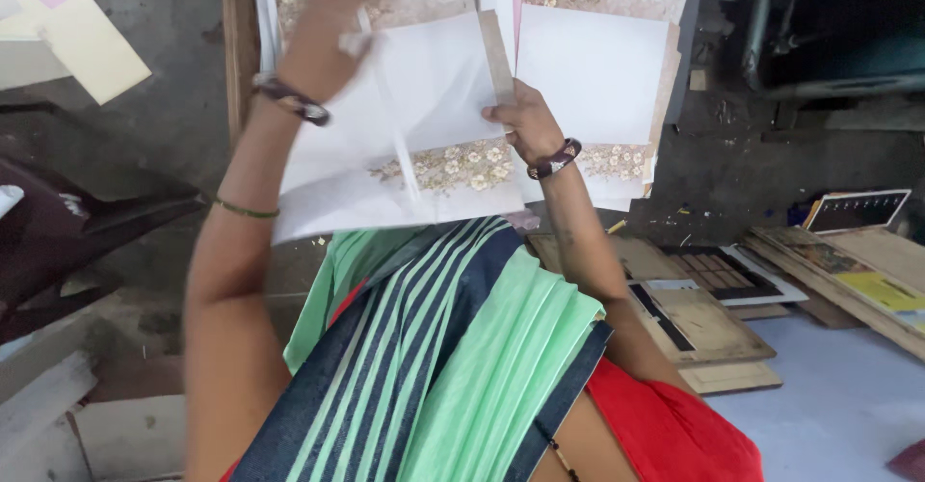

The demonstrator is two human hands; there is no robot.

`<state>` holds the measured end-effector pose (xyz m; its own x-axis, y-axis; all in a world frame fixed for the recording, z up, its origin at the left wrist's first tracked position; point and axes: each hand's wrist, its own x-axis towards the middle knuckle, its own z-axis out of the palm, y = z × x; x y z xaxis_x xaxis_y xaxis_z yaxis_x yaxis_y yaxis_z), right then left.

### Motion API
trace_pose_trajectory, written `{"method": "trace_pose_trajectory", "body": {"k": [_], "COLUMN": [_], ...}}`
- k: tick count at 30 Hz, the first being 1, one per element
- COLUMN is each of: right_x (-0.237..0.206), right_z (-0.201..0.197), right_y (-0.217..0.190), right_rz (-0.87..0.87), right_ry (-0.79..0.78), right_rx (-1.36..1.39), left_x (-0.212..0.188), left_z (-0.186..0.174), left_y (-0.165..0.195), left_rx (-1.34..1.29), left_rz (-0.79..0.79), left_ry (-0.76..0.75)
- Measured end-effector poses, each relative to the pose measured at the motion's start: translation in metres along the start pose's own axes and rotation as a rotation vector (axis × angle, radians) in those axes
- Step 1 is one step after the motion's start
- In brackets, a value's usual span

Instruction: The person repeatedly picks up printed paper sheets, places them into a machine, and removes them to a stack. The person also flips and aligns sheets by hand on a work surface.

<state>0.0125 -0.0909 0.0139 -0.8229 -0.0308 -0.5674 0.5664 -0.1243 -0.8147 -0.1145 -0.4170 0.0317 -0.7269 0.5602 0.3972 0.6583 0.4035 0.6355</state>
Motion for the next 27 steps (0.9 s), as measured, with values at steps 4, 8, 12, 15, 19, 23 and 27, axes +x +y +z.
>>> {"method": "trace_pose_trajectory", "body": {"k": [4,8,12,15,19,23,27], "right_x": [-0.010,-0.019,-0.015,-0.008,-0.004,-0.022,-0.053], "right_z": [0.013,0.005,0.007,0.020,0.012,-0.047,-0.105], "right_y": [-0.021,-0.046,-0.062,-0.067,-0.076,-0.092,-0.092], "right_rz": [-0.080,-0.050,-0.038,-0.125,-0.441,-0.553,-0.406], "right_ry": [-0.021,-0.079,-0.150,-0.174,-0.050,0.052,0.324], "right_rx": [-0.095,-0.354,-0.593,-0.705,-0.652,-0.408,-0.412], "left_x": [0.003,-0.029,-0.041,-0.033,-0.020,-0.023,-0.044], "left_z": [0.031,0.011,-0.019,-0.013,0.003,-0.010,-0.029], "left_y": [0.019,-0.024,-0.071,-0.068,-0.040,-0.042,-0.079], "left_rx": [0.126,0.366,0.113,0.058,-0.011,0.149,0.247], "left_rz": [-0.228,-0.078,0.001,0.066,0.100,0.118,0.007], "left_ry": [-0.763,-0.591,-0.256,-0.210,-0.232,-0.203,-0.098]}}
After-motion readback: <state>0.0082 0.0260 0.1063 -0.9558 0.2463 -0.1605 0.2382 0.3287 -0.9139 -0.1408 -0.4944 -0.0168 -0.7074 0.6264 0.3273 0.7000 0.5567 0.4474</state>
